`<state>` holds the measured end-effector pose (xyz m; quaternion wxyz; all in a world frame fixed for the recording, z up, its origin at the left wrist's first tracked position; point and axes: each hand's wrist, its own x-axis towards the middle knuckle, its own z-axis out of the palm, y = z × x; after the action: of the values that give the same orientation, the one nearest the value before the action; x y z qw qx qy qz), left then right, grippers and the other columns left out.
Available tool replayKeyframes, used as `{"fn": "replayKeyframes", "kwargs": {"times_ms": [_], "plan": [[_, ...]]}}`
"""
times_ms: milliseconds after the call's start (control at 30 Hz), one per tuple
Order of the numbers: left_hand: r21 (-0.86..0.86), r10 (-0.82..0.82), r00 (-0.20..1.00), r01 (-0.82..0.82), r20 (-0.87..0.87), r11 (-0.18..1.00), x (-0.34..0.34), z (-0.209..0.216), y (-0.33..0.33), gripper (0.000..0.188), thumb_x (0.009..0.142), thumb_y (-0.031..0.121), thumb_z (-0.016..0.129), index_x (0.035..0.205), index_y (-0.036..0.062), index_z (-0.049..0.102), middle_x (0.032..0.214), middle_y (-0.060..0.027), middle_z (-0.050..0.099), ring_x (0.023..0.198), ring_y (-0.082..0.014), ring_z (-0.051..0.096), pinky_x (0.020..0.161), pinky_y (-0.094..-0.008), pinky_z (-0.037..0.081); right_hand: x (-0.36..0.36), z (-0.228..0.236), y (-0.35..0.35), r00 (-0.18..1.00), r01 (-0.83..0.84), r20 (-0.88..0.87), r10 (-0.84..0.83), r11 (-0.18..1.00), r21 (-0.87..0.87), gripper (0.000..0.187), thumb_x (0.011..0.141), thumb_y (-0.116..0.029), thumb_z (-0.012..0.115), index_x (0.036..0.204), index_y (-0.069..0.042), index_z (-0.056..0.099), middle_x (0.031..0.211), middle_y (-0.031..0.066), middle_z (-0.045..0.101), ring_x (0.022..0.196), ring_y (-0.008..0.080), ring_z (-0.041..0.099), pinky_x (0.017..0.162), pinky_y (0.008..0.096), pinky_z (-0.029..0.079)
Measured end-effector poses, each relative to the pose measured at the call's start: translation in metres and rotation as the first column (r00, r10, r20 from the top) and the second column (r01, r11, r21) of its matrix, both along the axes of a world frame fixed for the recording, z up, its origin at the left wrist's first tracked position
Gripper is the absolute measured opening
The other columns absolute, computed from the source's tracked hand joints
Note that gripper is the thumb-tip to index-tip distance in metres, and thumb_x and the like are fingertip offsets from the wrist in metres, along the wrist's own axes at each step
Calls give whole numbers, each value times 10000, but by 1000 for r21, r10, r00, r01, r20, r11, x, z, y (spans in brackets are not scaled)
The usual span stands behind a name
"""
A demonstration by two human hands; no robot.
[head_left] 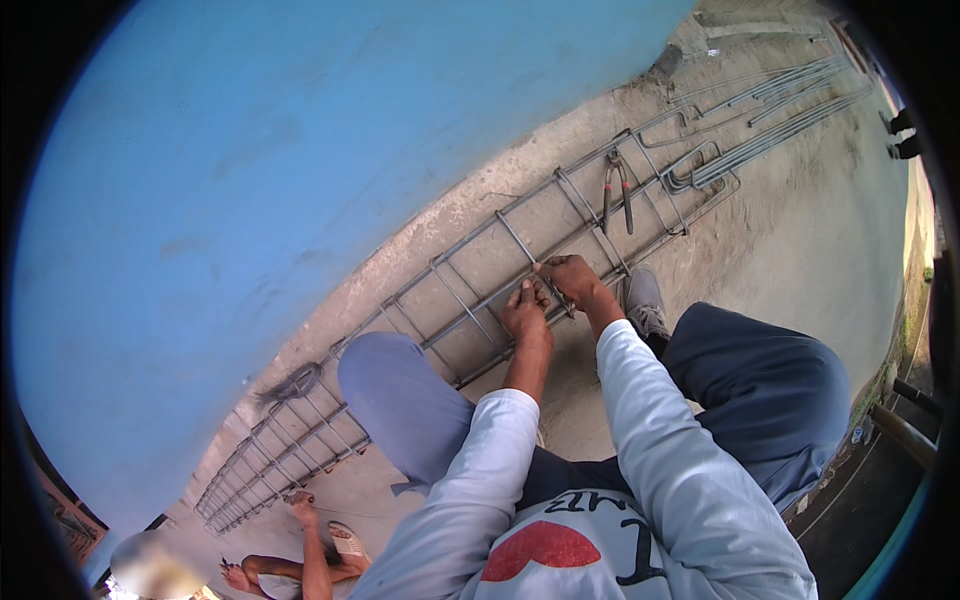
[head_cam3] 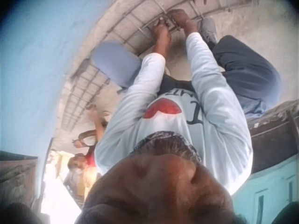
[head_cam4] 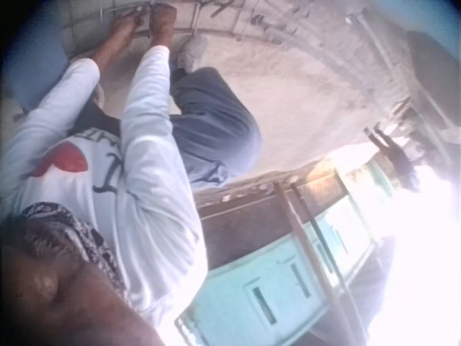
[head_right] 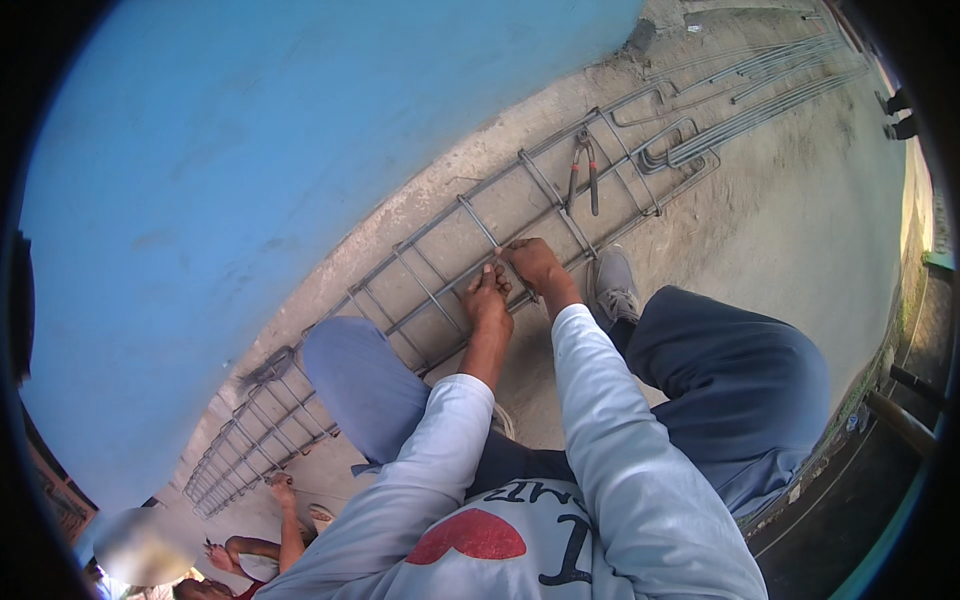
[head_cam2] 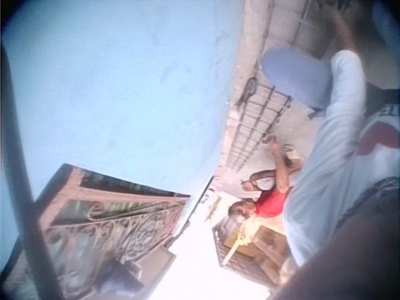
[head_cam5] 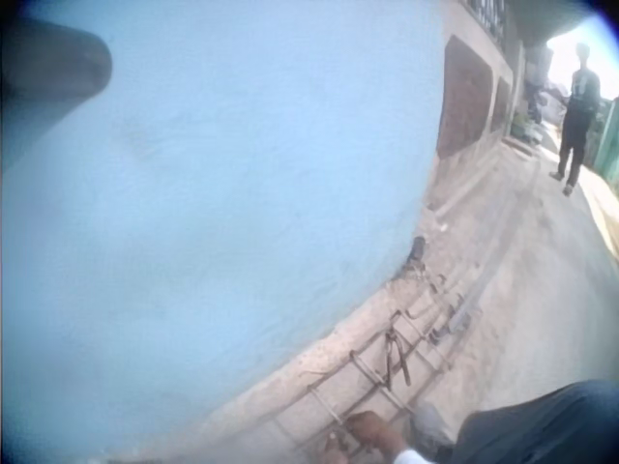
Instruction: The person sits on the ground and uses pliers to twist wire ties around the intersections of a steel rebar mesh. They repeatedly pick up wire, wrap it around the bars, and twist it to secure the grid structure.
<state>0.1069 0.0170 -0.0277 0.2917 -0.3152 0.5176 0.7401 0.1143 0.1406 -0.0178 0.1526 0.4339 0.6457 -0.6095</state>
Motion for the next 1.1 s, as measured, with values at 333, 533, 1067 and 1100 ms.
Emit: {"fn": "replayKeyframes", "kwargs": {"times_ms": [333,533,1067,1100], "plan": [[100,96,958,-127,270,987,-7,-16,14,189,1050,204,578,1071,58,696,939,-40,701,724,-134,600,605,-297,459,2,15,-18,967,-247,90,239,789,562,333,937,-371,662,991,-56,757,855,206,727,850,405,701,787,468,540],[266,66,935,-166,348,950,-12,-60,9,181,1033,220,598,1077,88,714,987,-29,707,790,-158,615,628,-328,458,-5,30,-35,957,-284,141,255,704,651,338,963,-360,617,979,-51,752,840,211,722,840,406,704,788,481,539],[238,118,902,-232,415,943,-11,-68,10,130,979,178,658,1075,107,708,929,-17,710,760,-167,641,668,-310,471,-6,26,-38,966,-256,136,218,753,607,330,972,-366,615,956,-69,756,903,218,721,897,440,686,783,499,533],[237,111,917,-214,383,948,-12,-68,8,130,983,188,653,1070,110,708,929,-14,708,759,-164,637,663,-313,472,-6,26,-39,965,-262,143,221,768,584,327,971,-362,617,951,-67,755,893,218,720,891,438,687,776,498,533]]}}
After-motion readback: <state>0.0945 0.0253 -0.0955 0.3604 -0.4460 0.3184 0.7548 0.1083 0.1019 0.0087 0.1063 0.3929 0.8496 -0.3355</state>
